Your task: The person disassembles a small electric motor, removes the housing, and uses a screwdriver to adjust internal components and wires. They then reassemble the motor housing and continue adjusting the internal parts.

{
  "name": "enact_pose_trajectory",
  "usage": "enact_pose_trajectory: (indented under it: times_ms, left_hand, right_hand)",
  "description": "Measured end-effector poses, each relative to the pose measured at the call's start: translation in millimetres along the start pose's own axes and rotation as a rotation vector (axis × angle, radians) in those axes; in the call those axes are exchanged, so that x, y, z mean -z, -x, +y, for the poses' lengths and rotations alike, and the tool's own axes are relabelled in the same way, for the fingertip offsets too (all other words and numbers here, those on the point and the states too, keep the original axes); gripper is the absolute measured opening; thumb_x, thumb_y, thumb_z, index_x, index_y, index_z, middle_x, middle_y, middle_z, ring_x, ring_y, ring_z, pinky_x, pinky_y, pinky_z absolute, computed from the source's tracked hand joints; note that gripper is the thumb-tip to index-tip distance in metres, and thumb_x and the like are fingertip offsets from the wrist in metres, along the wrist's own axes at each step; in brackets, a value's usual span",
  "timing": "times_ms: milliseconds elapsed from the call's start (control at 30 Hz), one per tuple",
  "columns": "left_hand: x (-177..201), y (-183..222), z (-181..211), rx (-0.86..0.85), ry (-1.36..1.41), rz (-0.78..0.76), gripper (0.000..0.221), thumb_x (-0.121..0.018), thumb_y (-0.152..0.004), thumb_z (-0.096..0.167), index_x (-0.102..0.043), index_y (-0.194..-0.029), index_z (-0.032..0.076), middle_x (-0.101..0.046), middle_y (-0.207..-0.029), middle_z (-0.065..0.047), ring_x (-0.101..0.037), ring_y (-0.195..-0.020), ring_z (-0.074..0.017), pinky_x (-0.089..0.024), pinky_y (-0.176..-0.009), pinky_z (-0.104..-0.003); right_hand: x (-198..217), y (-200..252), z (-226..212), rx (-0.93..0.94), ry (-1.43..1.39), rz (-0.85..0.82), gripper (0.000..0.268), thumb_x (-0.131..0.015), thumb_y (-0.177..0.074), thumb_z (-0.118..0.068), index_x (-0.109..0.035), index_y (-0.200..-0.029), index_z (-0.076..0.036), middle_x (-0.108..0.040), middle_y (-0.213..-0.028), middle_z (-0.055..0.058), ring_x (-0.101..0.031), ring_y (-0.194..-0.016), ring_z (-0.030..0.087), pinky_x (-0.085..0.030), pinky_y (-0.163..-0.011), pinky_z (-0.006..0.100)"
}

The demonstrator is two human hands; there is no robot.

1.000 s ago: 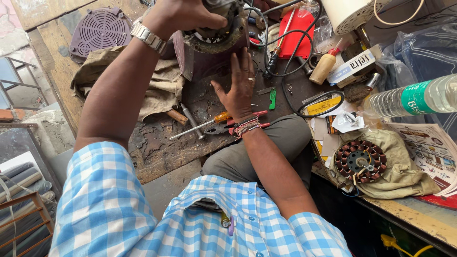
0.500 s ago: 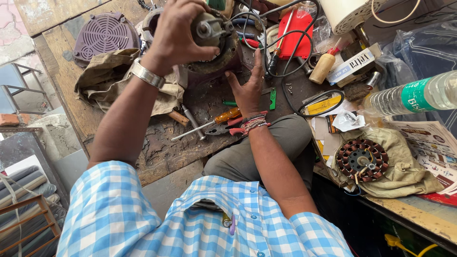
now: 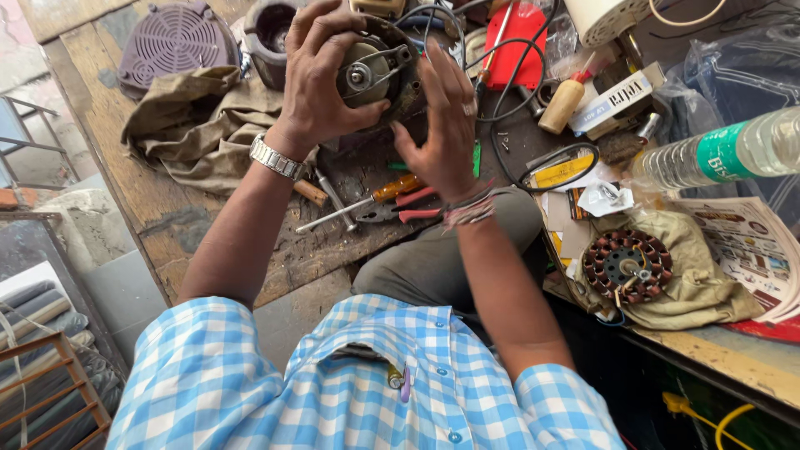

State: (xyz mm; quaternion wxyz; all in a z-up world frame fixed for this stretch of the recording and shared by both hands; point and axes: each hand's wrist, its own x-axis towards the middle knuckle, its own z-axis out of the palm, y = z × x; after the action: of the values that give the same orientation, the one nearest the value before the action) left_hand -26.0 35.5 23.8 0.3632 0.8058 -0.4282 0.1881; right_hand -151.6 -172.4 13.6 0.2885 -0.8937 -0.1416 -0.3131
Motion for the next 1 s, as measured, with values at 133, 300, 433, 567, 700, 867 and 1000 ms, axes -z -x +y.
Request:
enact_pose_trajectory:
  times_ms: [133, 300, 433, 567, 700, 867, 1000]
  left_hand:
    - [-4, -2, 14, -0.054, -0.083, 0.021, 0.073, -0.095, -0.068, 0.032, -0.065, -0.128, 0.003, -0.044, -0.155, -0.016, -0.031, -0.152, -0.0387, -0.024, -0.126, -0.056]
    - [-1, 11, 9, -0.017, 0.191, -0.070, 0.103, -0.096, -0.076, 0.032, -0.036, -0.155, 0.004, -0.034, -0.166, -0.015, -0.027, -0.159, -0.0356, -0.026, -0.134, -0.050]
    - [8, 17, 2, -0.033, 0.516, -0.118, 0.120, -0.095, -0.081, 0.030, -0.009, -0.162, 0.006, -0.021, -0.170, -0.018, -0.021, -0.165, -0.0361, -0.024, -0.140, -0.047]
    - [18, 22, 9, -0.039, 0.211, -0.269, 0.133, -0.101, -0.061, 0.031, -0.018, -0.163, 0.008, -0.024, -0.169, -0.021, -0.022, -0.159, -0.0391, -0.021, -0.133, -0.049]
    - [25, 19, 14, -0.011, 0.129, -0.358, 0.141, -0.102, -0.057, 0.038, -0.016, -0.163, 0.004, -0.021, -0.169, -0.022, -0.021, -0.158, -0.0391, -0.022, -0.132, -0.048]
    - [29, 10, 16, -0.045, 0.012, -0.395, 0.141, -0.101, -0.054, 0.036, -0.017, -0.161, 0.000, -0.026, -0.167, -0.023, -0.027, -0.156, -0.0388, -0.027, -0.129, -0.046]
    - [29, 10, 16, 0.017, 0.015, -0.392, 0.140, -0.102, -0.054, 0.035, -0.019, -0.161, 0.001, -0.030, -0.164, -0.024, -0.031, -0.153, -0.0401, -0.034, -0.125, -0.043]
  right_hand:
    - [19, -47, 0, 0.225, 0.149, -0.292, 0.103, -0.087, -0.075, -0.013, -0.030, -0.161, -0.007, -0.045, -0.160, 0.014, -0.044, -0.148, 0.033, -0.034, -0.121, 0.048]
    - [21, -64, -8, 0.250, 0.218, -0.394, 0.105, -0.091, -0.076, -0.021, -0.034, -0.163, -0.008, -0.050, -0.154, 0.009, -0.052, -0.138, 0.028, -0.041, -0.113, 0.046]
    - [28, -67, -13, 0.213, 0.251, -0.418, 0.101, -0.094, -0.081, -0.039, -0.040, -0.160, -0.009, -0.054, -0.141, 0.011, -0.055, -0.127, 0.029, -0.043, -0.100, 0.048]
    - [33, -59, -23, 0.262, 0.398, -0.418, 0.094, -0.092, -0.069, -0.038, -0.050, -0.149, -0.013, -0.055, -0.132, 0.010, -0.054, -0.124, 0.028, -0.043, -0.100, 0.048]
    - [29, -48, -30, 0.301, 0.416, -0.338, 0.094, -0.093, -0.068, -0.037, -0.053, -0.147, -0.006, -0.057, -0.140, 0.011, -0.053, -0.129, 0.028, -0.042, -0.101, 0.046]
    - [21, -46, -22, 0.301, 0.261, -0.267, 0.086, -0.095, -0.070, -0.032, -0.054, -0.141, -0.005, -0.059, -0.139, 0.011, -0.055, -0.131, 0.028, -0.044, -0.104, 0.045]
    - [21, -48, -8, 0.256, 0.072, -0.250, 0.081, -0.096, -0.073, -0.023, -0.054, -0.140, -0.006, -0.060, -0.137, 0.012, -0.056, -0.130, 0.031, -0.048, -0.108, 0.044]
